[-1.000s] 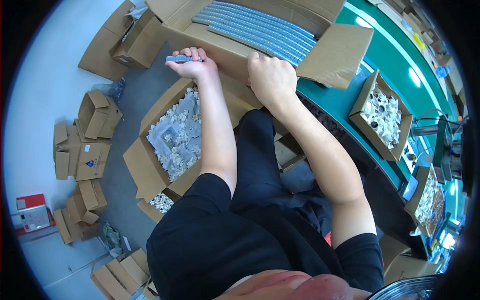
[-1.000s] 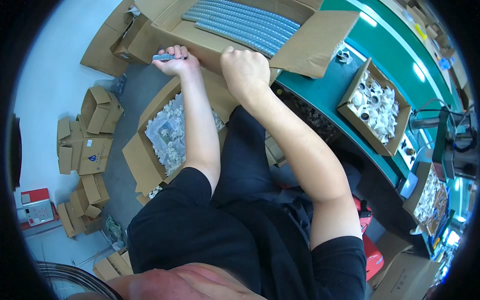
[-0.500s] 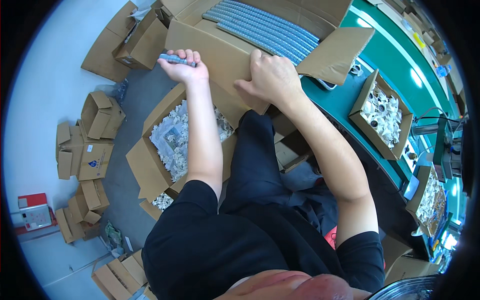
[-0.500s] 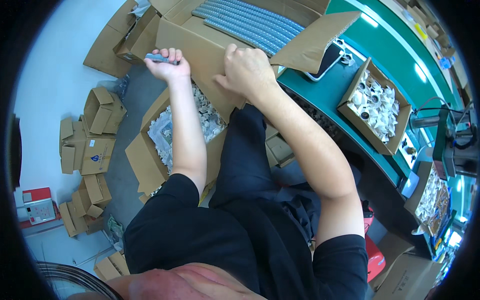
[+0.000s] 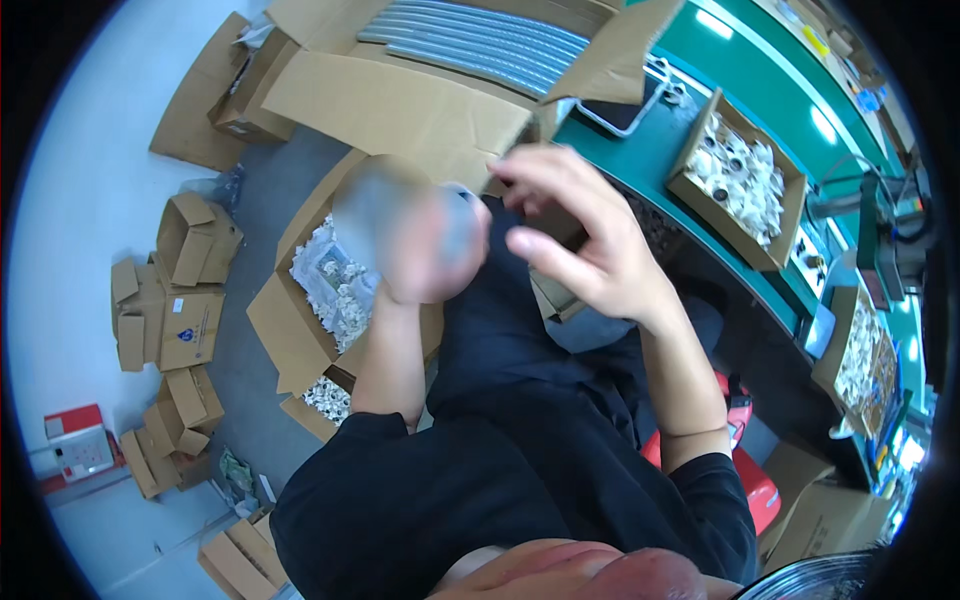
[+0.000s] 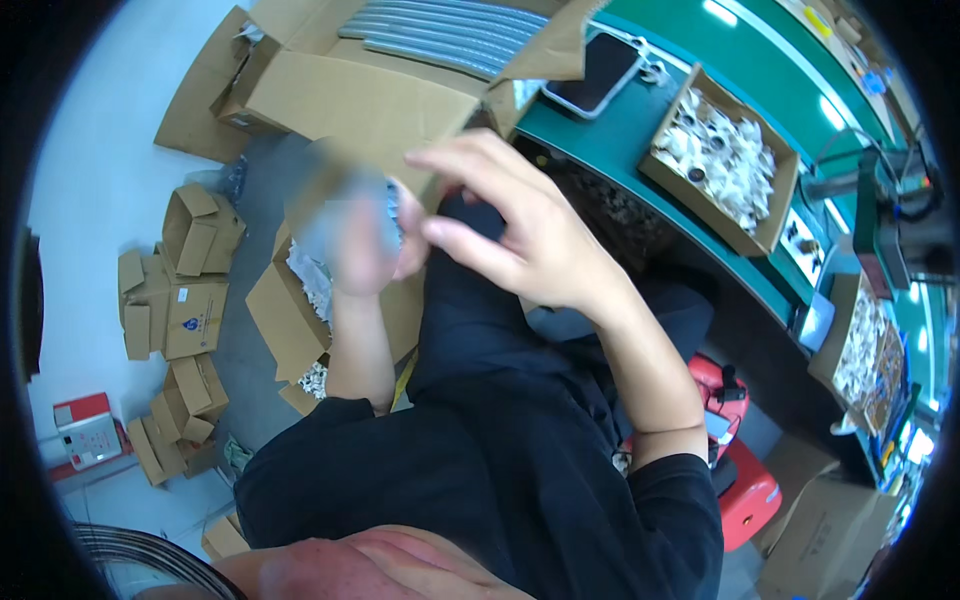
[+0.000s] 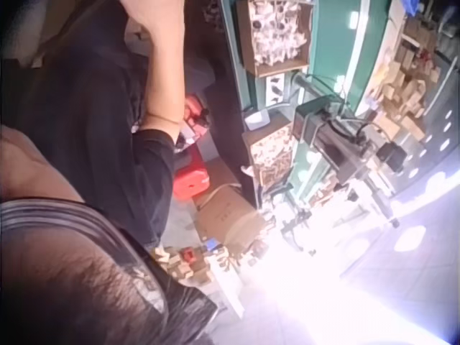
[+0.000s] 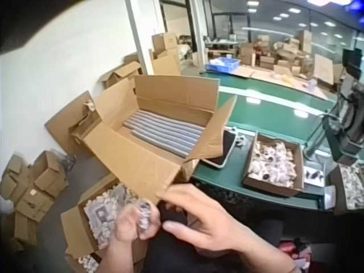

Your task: Inspecting and sorting electronic components into partitioned plastic trays at an assembly station.

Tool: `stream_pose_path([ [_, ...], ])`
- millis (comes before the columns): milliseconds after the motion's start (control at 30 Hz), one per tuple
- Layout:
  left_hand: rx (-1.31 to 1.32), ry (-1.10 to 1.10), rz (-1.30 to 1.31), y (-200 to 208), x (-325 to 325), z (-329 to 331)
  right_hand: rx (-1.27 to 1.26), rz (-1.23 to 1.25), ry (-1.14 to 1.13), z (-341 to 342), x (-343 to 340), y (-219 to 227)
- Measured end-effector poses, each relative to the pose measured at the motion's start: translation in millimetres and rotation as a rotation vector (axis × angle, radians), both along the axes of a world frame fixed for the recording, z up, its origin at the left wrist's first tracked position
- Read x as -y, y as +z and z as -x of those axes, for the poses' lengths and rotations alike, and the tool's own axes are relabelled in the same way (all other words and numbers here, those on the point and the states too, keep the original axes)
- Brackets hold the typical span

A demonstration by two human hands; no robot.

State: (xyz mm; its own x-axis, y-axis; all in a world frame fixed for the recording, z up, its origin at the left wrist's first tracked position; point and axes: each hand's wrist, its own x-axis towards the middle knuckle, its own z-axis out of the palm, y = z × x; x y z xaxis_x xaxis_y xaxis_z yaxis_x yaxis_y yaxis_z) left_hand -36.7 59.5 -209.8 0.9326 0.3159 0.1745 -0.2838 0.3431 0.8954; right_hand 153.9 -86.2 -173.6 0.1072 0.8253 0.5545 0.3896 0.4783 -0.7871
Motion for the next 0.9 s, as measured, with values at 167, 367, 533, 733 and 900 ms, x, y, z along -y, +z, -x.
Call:
stream_pose_path([
  [167,-0.247,-0.484,0.061,-34,62,-40,-0.127,0.149,-0.034,-15,87,-34],
  [367,-0.275,-0.679,0.032,-38,109,-83,-0.107,0.122,-0.368,-36,169,-53],
  [533,-0.396,-0.688,-0.122,-48,139,-97,0.056,0.080,-1.277,-126,244,-46],
  [733,-0.679,-0.629,-0.303,-104,164,-86,0.320,0.285,-1.494,-215,264,-66],
  [900,-0.849,-0.596,-0.197,-157,172,-68,0.286,0.357,-1.405,-221,261,-54],
])
